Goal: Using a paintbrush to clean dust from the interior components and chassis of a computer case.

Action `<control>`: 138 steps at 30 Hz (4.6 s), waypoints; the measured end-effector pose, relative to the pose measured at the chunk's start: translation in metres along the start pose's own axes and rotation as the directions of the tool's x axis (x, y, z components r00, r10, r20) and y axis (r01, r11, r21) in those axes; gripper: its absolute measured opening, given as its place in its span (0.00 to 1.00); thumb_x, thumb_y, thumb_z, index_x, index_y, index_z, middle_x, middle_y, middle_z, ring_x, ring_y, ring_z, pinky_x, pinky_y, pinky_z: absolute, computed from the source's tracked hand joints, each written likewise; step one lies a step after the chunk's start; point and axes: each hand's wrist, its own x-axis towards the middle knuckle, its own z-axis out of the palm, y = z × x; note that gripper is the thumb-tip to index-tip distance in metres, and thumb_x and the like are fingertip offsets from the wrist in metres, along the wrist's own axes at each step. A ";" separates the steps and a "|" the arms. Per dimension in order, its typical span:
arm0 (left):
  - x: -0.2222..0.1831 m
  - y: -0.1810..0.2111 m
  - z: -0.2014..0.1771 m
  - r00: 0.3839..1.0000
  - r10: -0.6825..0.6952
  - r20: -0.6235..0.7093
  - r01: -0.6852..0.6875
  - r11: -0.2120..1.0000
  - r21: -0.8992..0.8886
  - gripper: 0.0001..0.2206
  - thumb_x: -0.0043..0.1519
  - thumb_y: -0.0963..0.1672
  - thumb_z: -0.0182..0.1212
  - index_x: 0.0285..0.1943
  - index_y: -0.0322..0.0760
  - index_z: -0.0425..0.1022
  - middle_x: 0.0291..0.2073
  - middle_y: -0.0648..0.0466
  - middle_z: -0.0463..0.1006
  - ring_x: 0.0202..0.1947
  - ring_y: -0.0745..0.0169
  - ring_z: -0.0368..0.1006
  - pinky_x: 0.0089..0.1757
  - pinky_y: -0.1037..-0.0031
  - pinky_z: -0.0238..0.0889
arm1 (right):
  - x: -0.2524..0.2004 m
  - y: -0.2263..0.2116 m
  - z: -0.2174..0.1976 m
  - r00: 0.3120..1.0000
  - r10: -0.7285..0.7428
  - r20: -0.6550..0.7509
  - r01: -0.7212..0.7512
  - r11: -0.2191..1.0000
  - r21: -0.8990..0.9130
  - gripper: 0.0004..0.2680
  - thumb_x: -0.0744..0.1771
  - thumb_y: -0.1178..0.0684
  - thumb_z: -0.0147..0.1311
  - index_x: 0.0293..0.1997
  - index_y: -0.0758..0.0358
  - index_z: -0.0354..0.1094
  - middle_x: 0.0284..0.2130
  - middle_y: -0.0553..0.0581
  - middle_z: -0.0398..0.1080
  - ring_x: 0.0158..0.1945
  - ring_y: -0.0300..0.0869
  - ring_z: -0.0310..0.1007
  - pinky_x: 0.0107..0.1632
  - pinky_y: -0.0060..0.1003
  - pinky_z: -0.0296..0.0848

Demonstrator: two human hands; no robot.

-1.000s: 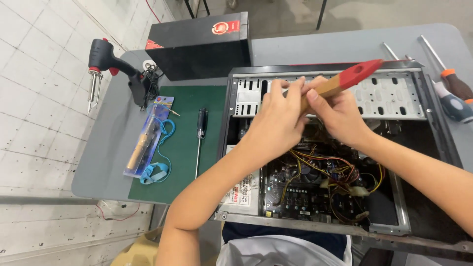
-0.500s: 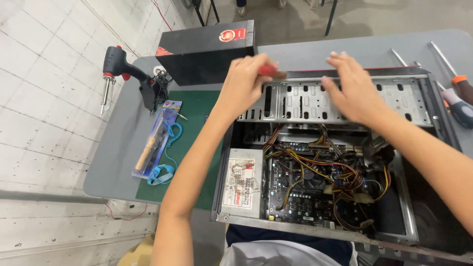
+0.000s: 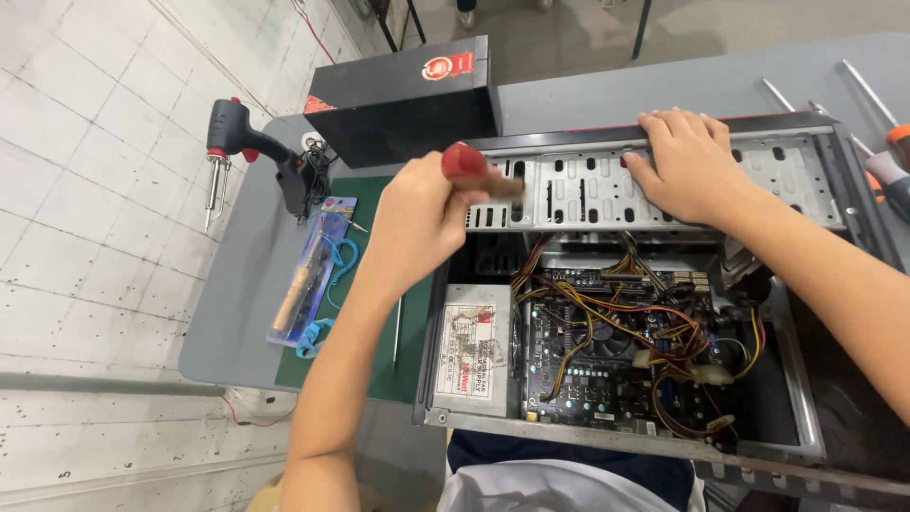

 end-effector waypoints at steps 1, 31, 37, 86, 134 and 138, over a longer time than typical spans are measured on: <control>0.000 -0.011 0.011 1.000 0.000 -0.001 0.000 1.000 0.000 0.03 0.65 0.41 0.62 0.43 0.36 0.75 0.30 0.47 0.75 0.35 0.39 0.75 0.43 0.57 0.71 | 0.000 -0.001 -0.001 1.000 -0.001 0.000 0.001 1.000 -0.001 0.23 0.73 0.39 0.40 0.73 0.66 0.57 0.64 0.65 0.62 0.72 0.58 0.57 0.71 0.59 0.45; -0.109 0.048 -0.063 0.761 -0.264 0.593 0.533 0.775 -0.339 0.19 0.65 0.54 0.52 0.33 0.38 0.76 0.28 0.57 0.78 0.24 0.68 0.74 0.25 0.77 0.64 | 0.000 -0.011 -0.017 0.999 -0.028 0.033 0.028 1.000 -0.005 0.25 0.72 0.39 0.36 0.71 0.71 0.55 0.64 0.72 0.62 0.67 0.64 0.59 0.67 0.64 0.50; -0.089 -0.002 -0.023 0.643 -0.608 0.467 0.714 0.696 -0.076 0.06 0.63 0.45 0.62 0.41 0.39 0.72 0.29 0.57 0.74 0.25 0.67 0.64 0.29 0.75 0.56 | 0.000 -0.013 -0.019 0.999 -0.026 0.030 0.025 1.000 0.010 0.25 0.72 0.39 0.35 0.72 0.71 0.55 0.64 0.71 0.62 0.68 0.64 0.57 0.67 0.64 0.49; 0.042 -0.057 0.126 0.791 0.548 -0.271 -0.397 0.798 0.454 0.08 0.65 0.45 0.61 0.51 0.49 0.78 0.38 0.60 0.78 0.34 0.63 0.75 0.35 0.76 0.68 | -0.031 -0.068 -0.058 0.948 -0.202 -0.246 0.309 0.767 0.562 0.34 0.62 0.37 0.64 0.75 0.59 0.53 0.48 0.59 0.64 0.52 0.52 0.64 0.55 0.48 0.56; 0.003 -0.133 0.122 0.837 -0.531 0.130 0.546 0.823 -0.156 0.22 0.59 0.31 0.39 0.60 0.32 0.68 0.61 0.43 0.66 0.54 0.49 0.72 0.49 0.65 0.67 | 0.011 -0.104 -0.074 0.947 0.095 0.307 -0.314 0.068 0.947 0.05 0.67 0.59 0.46 0.41 0.71 0.67 0.39 0.69 0.72 0.31 0.52 0.73 0.27 0.40 0.71; 0.002 -0.133 0.123 0.836 -0.536 0.118 0.548 0.825 -0.137 0.20 0.62 0.33 0.40 0.61 0.34 0.69 0.61 0.45 0.66 0.51 0.53 0.73 0.44 0.66 0.69 | 0.004 -0.108 -0.077 0.958 0.205 0.203 -0.232 0.133 0.964 0.06 0.68 0.60 0.54 0.47 0.69 0.64 0.35 0.66 0.72 0.26 0.47 0.72 0.23 0.36 0.72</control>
